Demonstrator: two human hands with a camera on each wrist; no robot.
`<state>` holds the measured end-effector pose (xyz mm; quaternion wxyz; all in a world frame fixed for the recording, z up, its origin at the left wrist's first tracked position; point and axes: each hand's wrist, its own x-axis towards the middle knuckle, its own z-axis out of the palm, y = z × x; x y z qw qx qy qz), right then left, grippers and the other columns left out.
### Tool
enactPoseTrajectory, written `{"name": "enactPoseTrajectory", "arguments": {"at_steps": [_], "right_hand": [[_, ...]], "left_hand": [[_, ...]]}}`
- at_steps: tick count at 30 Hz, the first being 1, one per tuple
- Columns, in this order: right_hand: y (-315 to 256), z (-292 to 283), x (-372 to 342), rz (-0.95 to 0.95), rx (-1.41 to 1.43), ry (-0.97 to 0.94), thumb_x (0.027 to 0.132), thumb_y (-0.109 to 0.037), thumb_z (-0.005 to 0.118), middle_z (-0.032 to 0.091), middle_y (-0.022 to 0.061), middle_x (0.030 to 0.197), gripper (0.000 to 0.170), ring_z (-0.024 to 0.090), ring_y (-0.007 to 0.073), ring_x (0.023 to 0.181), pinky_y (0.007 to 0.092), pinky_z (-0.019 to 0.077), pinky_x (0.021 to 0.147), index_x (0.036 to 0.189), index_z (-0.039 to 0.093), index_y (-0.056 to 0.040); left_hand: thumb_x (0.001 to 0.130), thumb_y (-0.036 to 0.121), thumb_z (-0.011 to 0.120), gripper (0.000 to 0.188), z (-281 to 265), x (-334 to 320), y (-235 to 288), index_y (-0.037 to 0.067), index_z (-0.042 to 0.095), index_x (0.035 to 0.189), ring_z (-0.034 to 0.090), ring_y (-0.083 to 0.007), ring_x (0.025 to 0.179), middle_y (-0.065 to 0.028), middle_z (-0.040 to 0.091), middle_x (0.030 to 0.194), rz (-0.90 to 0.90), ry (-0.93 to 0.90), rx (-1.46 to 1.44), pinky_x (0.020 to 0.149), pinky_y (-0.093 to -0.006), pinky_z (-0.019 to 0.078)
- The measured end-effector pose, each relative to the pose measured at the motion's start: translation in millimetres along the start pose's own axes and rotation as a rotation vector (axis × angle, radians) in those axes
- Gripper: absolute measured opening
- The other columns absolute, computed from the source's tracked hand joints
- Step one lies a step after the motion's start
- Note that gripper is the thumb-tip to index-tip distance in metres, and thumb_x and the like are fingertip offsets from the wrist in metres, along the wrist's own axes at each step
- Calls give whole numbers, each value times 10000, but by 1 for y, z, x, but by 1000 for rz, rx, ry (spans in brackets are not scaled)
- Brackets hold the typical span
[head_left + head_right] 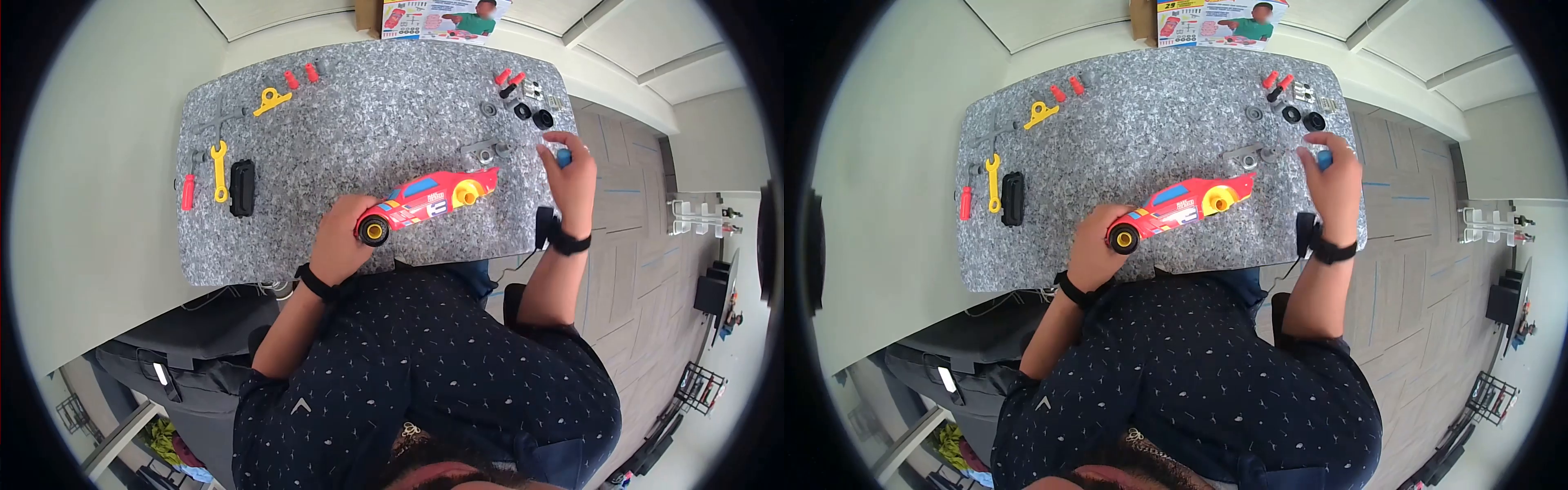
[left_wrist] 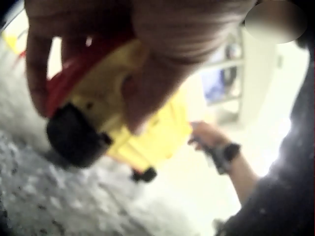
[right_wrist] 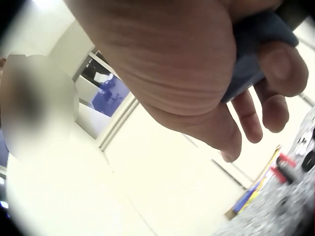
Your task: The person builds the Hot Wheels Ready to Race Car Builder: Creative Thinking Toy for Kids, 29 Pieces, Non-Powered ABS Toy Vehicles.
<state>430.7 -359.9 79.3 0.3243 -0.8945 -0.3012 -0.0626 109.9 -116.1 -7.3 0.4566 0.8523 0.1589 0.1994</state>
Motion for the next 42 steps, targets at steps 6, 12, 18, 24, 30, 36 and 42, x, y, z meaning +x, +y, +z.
{"name": "enactPoseTrajectory", "arguments": {"at_steps": [6, 12, 18, 24, 30, 36, 42], "right_hand": [[87, 51, 37, -41, -60, -28, 894, -157, 896, 815, 175, 1201, 323, 771, 388, 1086, 452, 598, 941, 1184, 807, -47], [110, 98, 70, -67, -159, -88, 889, -132, 877, 704, 215, 1519, 436, 680, 442, 1363, 485, 533, 1185, 1302, 789, -26], [113, 107, 65, -103, -191, -116, 884, -151, 892, 698, 216, 1528, 364, 686, 443, 1353, 491, 549, 1159, 1214, 808, -19], [54, 80, 67, -104, -54, -62, 867, -164, 912, 792, 209, 1302, 317, 750, 419, 1214, 487, 592, 1051, 1138, 819, -28], [36, 106, 85, -237, -288, -338, 835, -204, 942, 806, 190, 1193, 428, 772, 417, 1121, 518, 616, 974, 1228, 809, -99], [30, 123, 99, -303, -400, -392, 861, -130, 874, 809, 202, 1142, 355, 785, 415, 1079, 536, 636, 932, 1208, 805, -96], [40, 128, 100, -369, -382, -294, 928, -79, 752, 809, 230, 1050, 260, 791, 429, 1006, 544, 645, 885, 1182, 804, -94]], "left_hand": [[881, 92, 822, 385, 6, 0, 3, 35, 718, 1247, 712, -423, 1098, -183, 752, 1159, -10, -15, -1, 948, -494, 569], [861, 78, 852, 430, 9, -4, -2, 41, 723, 1269, 752, -395, 1085, -176, 765, 1175, 63, 13, 51, 934, -455, 592], [854, 71, 861, 446, 10, -6, -3, 43, 718, 1276, 754, -398, 1104, -175, 768, 1193, 73, 22, 64, 951, -452, 594], [850, 60, 870, 445, 8, -4, -2, 41, 719, 1268, 759, -397, 1094, -172, 771, 1189, 49, 5, 52, 947, -452, 597], [866, 98, 873, 427, 8, -3, 0, 33, 715, 1257, 739, -403, 1112, -174, 765, 1188, 60, -4, 57, 960, -472, 587], [861, 155, 930, 502, 3, -8, 3, 52, 715, 1303, 735, -387, 1186, -159, 759, 1271, 113, -46, 117, 1008, -464, 588], [862, 61, 876, 557, 1, -11, 11, 71, 711, 1394, 722, -393, 1259, -174, 737, 1372, 118, -26, 44, 1075, -458, 580]]}}
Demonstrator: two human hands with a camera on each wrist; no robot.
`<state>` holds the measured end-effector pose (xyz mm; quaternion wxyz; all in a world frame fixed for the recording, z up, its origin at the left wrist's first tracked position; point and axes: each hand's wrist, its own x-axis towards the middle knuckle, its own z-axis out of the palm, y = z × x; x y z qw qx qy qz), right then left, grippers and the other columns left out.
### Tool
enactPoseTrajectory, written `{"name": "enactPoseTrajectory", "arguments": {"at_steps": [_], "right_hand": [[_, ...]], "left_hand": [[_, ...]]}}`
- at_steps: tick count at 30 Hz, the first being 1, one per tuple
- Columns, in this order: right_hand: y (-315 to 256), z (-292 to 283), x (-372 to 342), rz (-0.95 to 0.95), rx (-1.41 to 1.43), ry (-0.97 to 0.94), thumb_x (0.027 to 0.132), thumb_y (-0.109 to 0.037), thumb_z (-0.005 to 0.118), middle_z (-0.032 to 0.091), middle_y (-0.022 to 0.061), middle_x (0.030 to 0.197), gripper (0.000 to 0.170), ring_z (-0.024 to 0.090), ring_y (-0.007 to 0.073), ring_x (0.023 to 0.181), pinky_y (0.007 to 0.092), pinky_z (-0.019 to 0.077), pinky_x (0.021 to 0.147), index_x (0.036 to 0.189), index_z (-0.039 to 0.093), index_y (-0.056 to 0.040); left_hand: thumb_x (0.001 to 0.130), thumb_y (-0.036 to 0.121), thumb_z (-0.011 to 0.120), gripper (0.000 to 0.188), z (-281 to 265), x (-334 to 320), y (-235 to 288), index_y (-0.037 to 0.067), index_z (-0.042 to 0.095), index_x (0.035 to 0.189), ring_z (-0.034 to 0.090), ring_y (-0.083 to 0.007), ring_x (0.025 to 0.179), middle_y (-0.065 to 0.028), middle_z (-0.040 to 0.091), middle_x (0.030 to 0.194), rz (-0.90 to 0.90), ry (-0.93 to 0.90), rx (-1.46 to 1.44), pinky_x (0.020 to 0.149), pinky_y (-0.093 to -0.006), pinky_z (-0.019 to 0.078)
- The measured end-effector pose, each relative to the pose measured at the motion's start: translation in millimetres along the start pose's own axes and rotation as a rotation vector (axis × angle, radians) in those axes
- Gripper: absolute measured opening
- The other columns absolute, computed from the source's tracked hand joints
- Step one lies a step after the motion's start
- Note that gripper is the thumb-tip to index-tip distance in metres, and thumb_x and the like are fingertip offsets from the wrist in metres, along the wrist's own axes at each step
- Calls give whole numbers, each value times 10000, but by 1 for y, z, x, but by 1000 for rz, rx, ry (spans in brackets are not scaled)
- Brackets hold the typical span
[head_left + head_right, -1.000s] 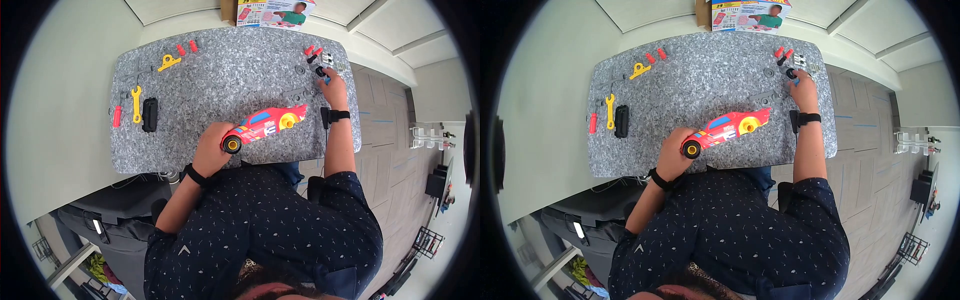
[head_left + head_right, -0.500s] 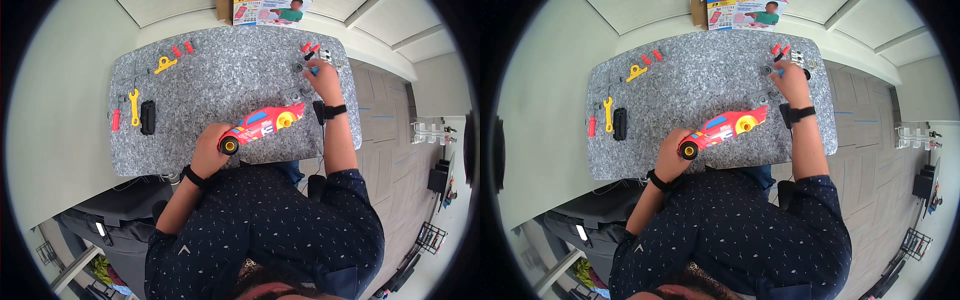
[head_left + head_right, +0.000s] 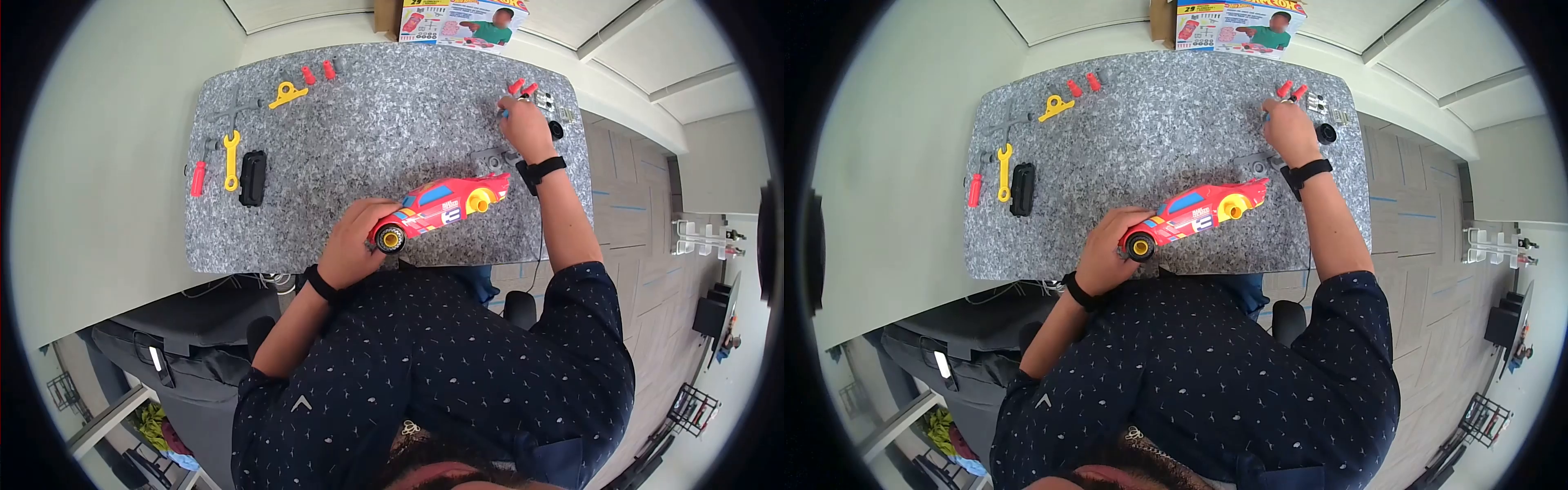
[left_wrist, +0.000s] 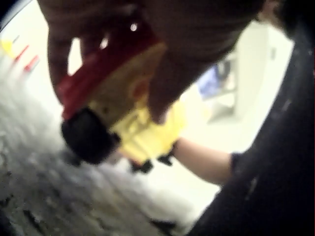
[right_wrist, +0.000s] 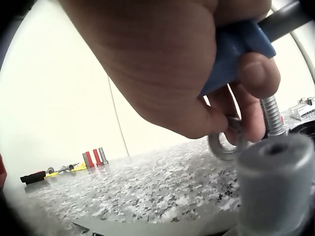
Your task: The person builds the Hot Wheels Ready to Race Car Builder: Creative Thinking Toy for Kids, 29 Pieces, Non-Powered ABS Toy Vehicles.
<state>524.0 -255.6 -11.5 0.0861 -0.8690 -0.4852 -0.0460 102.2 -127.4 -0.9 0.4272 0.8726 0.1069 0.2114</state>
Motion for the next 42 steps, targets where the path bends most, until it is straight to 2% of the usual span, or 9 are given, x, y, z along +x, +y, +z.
{"name": "enactPoseTrajectory", "arguments": {"at_steps": [3, 5, 9, 11, 14, 17, 20, 28, 42], "right_hand": [[-7, -19, -4, -25, 245, 83, 943, -88, 787, 818, 214, 1028, 210, 797, 407, 967, 495, 643, 861, 1151, 811, -74], [-64, -79, -26, 3, 539, 95, 953, -86, 818, 829, 183, 1008, 173, 811, 349, 924, 435, 640, 834, 1124, 816, -57], [-163, -123, -88, -22, 1155, -104, 922, -33, 885, 824, 81, 962, 177, 776, 148, 873, 323, 597, 795, 1083, 812, -29], [-198, -113, -108, -153, 1208, -151, 906, -56, 905, 815, 102, 948, 185, 786, 191, 852, 336, 596, 782, 1062, 808, -34], [-229, -85, -125, -159, 1238, -209, 892, -69, 903, 791, 116, 955, 180, 778, 270, 867, 373, 600, 782, 1030, 789, -52], [-236, -74, -128, -315, 899, 45, 896, -39, 903, 779, 103, 1018, 187, 765, 290, 940, 396, 603, 823, 1041, 785, -53], [-234, -73, -131, -257, 890, 79, 886, -52, 896, 751, 118, 1064, 187, 734, 343, 954, 438, 601, 823, 1030, 777, -59], [-224, -77, -133, -317, 889, 0, 921, -84, 839, 705, 88, 1091, 177, 738, 341, 951, 453, 607, 809, 1088, 779, -83], [-213, -80, -133, -410, 814, -98, 895, -208, 891, 693, 68, 1126, 273, 736, 320, 1001, 448, 610, 847, 1120, 776, -104]], "left_hand": [[860, -4, 825, 599, 2, 0, 6, 81, 700, 1440, 717, -398, 1288, -183, 730, 1401, 2, 41, -78, 1094, -454, 576], [857, -41, 794, 625, 2, 1, 7, 77, 687, 1461, 712, -400, 1304, -183, 718, 1424, 13, 61, -110, 1099, -454, 576], [861, -69, 764, 636, 2, 2, 6, 64, 668, 1476, 702, -398, 1325, -179, 693, 1463, 11, 72, -127, 1097, -457, 581], [867, -64, 762, 616, 4, 1, 4, 63, 670, 1463, 700, -396, 1328, -177, 692, 1466, -9, 74, -137, 1089, -459, 584], [877, -51, 762, 564, 9, -3, -1, 55, 675, 1423, 699, -395, 1324, -174, 693, 1460, -35, 79, -170, 1075, -464, 587], [882, -41, 765, 518, 11, -2, -3, 46, 675, 1385, 700, -395, 1310, -175, 695, 1452, -38, 85, -228, 1065, -462, 582], [871, -28, 788, 522, 13, -3, -9, 42, 670, 1374, 699, -388, 1301, -176, 693, 1447, -7, 83, -221, 1067, -452, 571], [863, 92, 908, 637, 5, 0, -5, 28, 631, 1433, 658, -320, 1348, -186, 620, 1518, 83, 28, -321, 1118, -424, 527], [854, 109, 900, 601, 13, -4, -11, 41, 645, 1394, 663, -360, 1358, -185, 654, 1482, 54, 62, -343, 1124, -449, 542]]}}
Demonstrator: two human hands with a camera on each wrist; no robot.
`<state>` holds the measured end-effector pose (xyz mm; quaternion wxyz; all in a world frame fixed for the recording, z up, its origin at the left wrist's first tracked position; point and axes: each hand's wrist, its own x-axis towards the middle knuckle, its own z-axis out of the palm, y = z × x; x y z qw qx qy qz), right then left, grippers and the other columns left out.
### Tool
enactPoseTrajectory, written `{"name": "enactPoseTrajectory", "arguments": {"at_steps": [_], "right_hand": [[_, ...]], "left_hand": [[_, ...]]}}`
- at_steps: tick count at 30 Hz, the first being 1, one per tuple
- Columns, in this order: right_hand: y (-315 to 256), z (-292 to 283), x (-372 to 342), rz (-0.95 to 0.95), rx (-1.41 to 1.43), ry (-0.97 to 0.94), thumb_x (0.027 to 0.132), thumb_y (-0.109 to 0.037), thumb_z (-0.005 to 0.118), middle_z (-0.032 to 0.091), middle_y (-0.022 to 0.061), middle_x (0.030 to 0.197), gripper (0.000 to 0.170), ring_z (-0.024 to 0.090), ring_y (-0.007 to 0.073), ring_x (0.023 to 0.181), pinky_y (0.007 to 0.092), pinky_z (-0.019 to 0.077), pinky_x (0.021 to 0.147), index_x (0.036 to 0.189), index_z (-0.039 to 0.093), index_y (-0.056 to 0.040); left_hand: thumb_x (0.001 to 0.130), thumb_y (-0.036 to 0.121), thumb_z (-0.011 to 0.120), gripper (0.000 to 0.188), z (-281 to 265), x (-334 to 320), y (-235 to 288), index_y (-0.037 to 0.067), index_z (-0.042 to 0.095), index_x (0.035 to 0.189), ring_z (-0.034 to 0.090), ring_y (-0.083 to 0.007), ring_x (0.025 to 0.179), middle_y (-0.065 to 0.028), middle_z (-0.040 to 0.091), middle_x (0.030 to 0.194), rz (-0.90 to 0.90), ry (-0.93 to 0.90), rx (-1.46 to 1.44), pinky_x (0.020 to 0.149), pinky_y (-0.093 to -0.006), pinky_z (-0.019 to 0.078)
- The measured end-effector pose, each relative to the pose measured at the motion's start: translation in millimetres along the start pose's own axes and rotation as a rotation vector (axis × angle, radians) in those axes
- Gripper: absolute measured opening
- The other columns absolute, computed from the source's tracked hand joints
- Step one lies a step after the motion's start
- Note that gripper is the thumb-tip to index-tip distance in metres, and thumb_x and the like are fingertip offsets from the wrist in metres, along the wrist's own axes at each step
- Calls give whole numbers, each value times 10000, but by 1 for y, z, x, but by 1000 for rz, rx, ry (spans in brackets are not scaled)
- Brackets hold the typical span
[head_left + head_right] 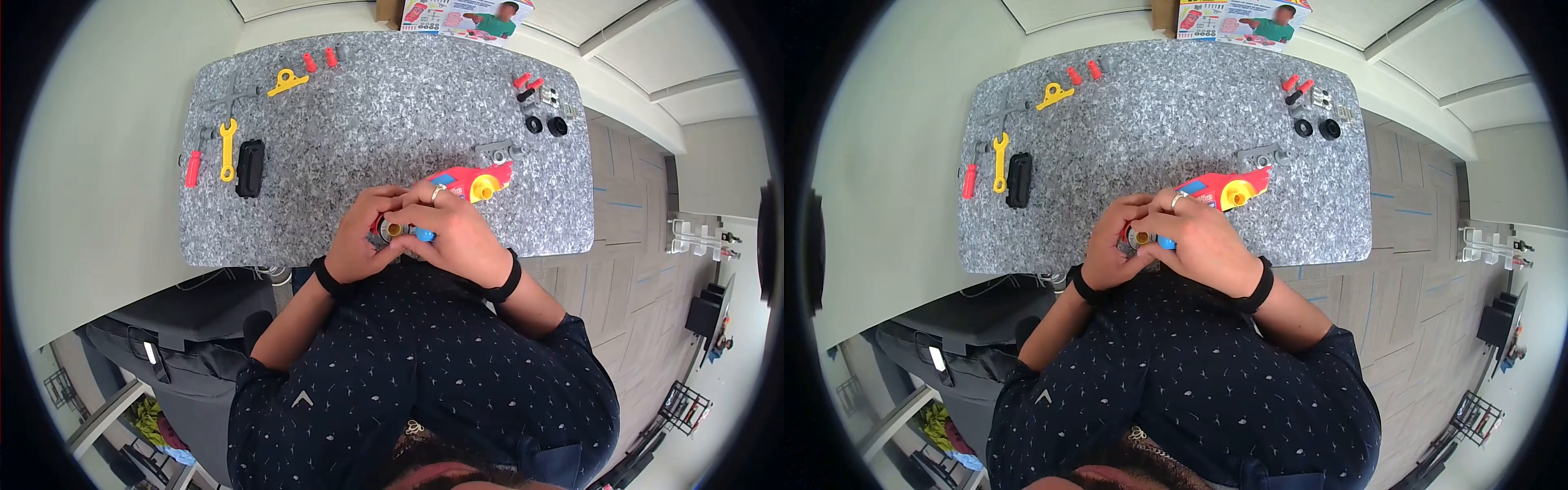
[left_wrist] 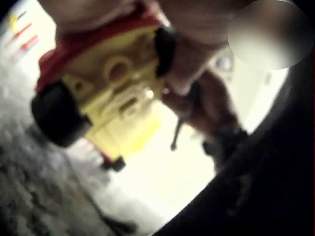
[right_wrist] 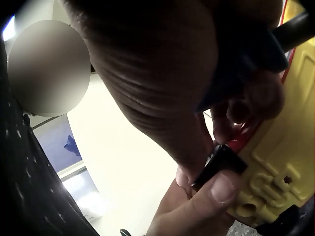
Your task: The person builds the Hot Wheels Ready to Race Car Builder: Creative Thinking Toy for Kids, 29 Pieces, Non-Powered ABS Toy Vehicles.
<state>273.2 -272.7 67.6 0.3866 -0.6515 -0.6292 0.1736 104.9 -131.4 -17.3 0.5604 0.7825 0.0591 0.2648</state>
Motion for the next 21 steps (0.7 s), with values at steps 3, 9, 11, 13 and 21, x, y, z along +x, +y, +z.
{"name": "enactPoseTrajectory", "arguments": {"at_steps": [3, 9, 11, 13, 21], "right_hand": [[-5, 6, -3, 19, -72, 53, 881, -226, 909, 705, 64, 1130, 313, 737, 321, 1020, 449, 608, 851, 1140, 779, -107], [-5, 1, -4, 60, 8, 97, 902, -210, 919, 748, 79, 1045, 352, 740, 305, 965, 412, 590, 836, 1209, 791, -94], [-3, -21, -9, 146, 136, 88, 925, -207, 915, 757, 92, 980, 354, 743, 288, 909, 393, 580, 816, 1234, 796, -82], [12, -42, -15, 222, 85, 310, 956, -177, 896, 748, 112, 895, 307, 742, 262, 826, 380, 571, 779, 1224, 810, -56], [146, -125, -58, 401, -516, 400, 952, -79, 832, 765, 194, 1279, 350, 738, 412, 1174, 461, 594, 994, 1300, 801, -85]], "left_hand": [[859, 116, 909, 625, 2, 0, -4, 43, 644, 1420, 658, -357, 1371, -180, 655, 1480, -16, 18, -23, 1134, -446, 539], [874, 110, 921, 634, 1, 0, -6, 38, 639, 1437, 662, -353, 1370, -185, 653, 1483, 5, 6, -22, 1144, -426, 537], [868, 92, 922, 633, 1, 1, -2, 34, 639, 1432, 667, -337, 1367, -187, 649, 1489, 19, 0, 19, 1142, -419, 538], [859, 68, 920, 625, -1, 3, 6, 27, 641, 1417, 671, -304, 1369, -185, 643, 1501, 18, 3, 76, 1141, -414, 538], [831, 42, 958, 675, -10, 3, 1, 53, 632, 1421, 685, -314, 1344, -197, 650, 1486, 15, 5, 9, 1119, -415, 549]]}}
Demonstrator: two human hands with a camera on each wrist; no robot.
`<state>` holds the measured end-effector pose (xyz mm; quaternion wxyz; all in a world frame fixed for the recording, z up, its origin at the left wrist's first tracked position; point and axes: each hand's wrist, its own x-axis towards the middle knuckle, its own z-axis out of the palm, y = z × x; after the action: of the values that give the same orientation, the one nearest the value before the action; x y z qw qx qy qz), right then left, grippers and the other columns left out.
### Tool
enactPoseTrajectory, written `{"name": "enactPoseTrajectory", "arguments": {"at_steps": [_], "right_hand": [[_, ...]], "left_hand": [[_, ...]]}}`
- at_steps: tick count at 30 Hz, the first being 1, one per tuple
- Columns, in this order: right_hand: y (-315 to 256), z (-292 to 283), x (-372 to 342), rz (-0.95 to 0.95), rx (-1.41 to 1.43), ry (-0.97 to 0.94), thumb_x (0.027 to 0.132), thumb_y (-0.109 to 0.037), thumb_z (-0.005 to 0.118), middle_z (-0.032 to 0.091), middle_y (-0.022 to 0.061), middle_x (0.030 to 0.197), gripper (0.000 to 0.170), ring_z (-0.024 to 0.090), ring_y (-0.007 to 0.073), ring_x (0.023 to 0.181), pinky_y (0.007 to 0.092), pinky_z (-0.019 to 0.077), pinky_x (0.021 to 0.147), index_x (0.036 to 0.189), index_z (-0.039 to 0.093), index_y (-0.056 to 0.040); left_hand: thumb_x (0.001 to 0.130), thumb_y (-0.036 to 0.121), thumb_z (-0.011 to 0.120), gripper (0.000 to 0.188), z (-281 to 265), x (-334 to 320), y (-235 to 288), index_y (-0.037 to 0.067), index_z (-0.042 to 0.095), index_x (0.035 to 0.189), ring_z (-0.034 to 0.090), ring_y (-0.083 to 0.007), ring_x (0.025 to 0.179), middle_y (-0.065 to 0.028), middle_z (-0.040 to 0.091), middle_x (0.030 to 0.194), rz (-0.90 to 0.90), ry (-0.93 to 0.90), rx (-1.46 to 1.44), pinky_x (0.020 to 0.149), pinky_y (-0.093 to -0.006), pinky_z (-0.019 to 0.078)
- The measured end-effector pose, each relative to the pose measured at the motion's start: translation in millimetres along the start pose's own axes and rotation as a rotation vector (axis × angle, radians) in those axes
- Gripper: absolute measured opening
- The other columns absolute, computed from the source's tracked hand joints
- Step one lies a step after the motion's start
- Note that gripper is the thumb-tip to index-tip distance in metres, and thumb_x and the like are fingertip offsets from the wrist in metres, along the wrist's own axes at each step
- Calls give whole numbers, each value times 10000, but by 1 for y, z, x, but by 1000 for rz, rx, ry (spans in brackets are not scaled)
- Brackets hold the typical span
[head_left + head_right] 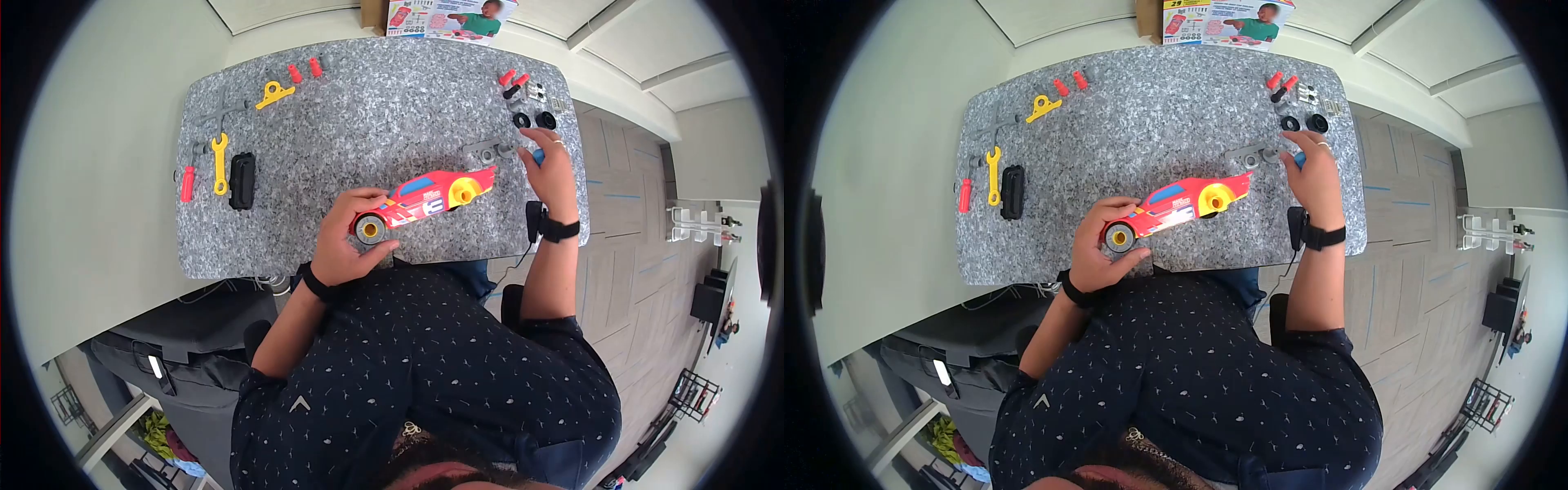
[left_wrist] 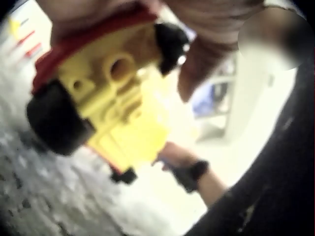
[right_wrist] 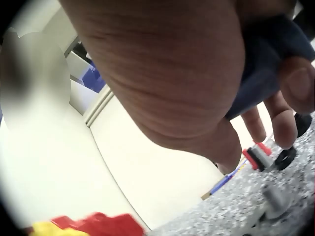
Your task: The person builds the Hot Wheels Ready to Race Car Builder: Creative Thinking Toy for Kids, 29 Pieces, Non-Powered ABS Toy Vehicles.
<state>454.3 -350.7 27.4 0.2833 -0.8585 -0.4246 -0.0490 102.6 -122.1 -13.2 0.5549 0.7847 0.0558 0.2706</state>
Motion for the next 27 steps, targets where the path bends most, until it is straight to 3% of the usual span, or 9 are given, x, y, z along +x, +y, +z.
{"name": "enactPoseTrajectory", "arguments": {"at_steps": [1, 5, 12, 15, 20, 22, 24, 26, 27], "right_hand": [[13, 4, 4, 34, 10, -56, 948, -79, 820, 709, 235, 1445, 410, 684, 446, 1333, 496, 559, 1117, 1356, 782, -89], [55, 32, 34, 52, -12, -81, 939, -119, 813, 626, 275, 1593, 472, 630, 487, 1422, 510, 524, 1189, 1409, 772, -119], [77, 43, 73, 38, -66, -116, 919, -116, 838, 701, 253, 1492, 476, 679, 482, 1338, 475, 558, 1138, 1391, 777, -106], [62, 30, 75, -6, -23, -40, 863, -73, 891, 766, 203, 1342, 496, 734, 429, 1201, 474, 583, 1049, 1349, 790, -92], [-7, 2, 52, 124, 347, 94, 889, -108, 933, 793, 85, 1121, 441, 718, 209, 1068, 359, 571, 941, 1310, 802, -82], [-65, -17, 33, 154, 601, -73, 980, -117, 873, 792, 30, 1071, 307, 688, 131, 977, 310, 555, 876, 1278, 815, -70], [-112, -27, 16, 168, 802, -356, 1039, -121, 816, 807, 28, 1066, 231, 701, 112, 891, 280, 553, 798, 1262, 820, -61], [-142, -12, 1, -113, 847, -432, 1048, -147, 810, 827, 64, 1032, 227, 739, 131, 880, 309, 578, 796, 1251, 818, -48], [-161, -14, 0, -150, 856, -536, 1032, -163, 819, 827, 125, 1028, 222, 786, 213, 884, 353, 594, 807, 1219, 813, -43]], "left_hand": [[830, 42, 960, 676, -1, 0, 0, 57, 632, 1421, 687, -315, 1341, -198, 653, 1480, -5, 6, 2, 1115, -414, 551], [802, 96, 986, 647, -1, -1, 0, 52, 677, 1368, 718, -339, 1274, -177, 701, 1404, 29, 24, 41, 1063, -419, 584], [805, 110, 989, 647, -1, -3, 4, 60, 675, 1368, 710, -351, 1261, -168, 711, 1389, 30, 11, 108, 1047, -431, 580], [812, 107, 984, 642, 0, -3, 3, 59, 672, 1372, 711, -348, 1252, -167, 711, 1387, 34, 19, 105, 1043, -431, 580], [814, 65, 980, 657, 0, -2, -3, 65, 666, 1391, 715, -317, 1274, -181, 694, 1405, 40, 20, 87, 1067, -414, 570], [813, 62, 977, 640, 2, -2, -7, 65, 673, 1376, 726, -315, 1253, -177, 700, 1393, 60, 38, 108, 1050, -414, 577], [818, 65, 974, 600, 4, -2, -9, 62, 686, 1344, 736, -314, 1228, -171, 704, 1386, 42, 53, 142, 1029, -407, 583], [831, 68, 963, 552, 6, 0, -9, 58, 697, 1315, 742, -303, 1210, -166, 708, 1378, 37, 59, 166, 1013, -398, 588], [843, 69, 953, 524, 6, 2, -7, 55, 703, 1303, 743, -294, 1204, -162, 710, 1374, 36, 60, 176, 1007, -393, 589]]}}
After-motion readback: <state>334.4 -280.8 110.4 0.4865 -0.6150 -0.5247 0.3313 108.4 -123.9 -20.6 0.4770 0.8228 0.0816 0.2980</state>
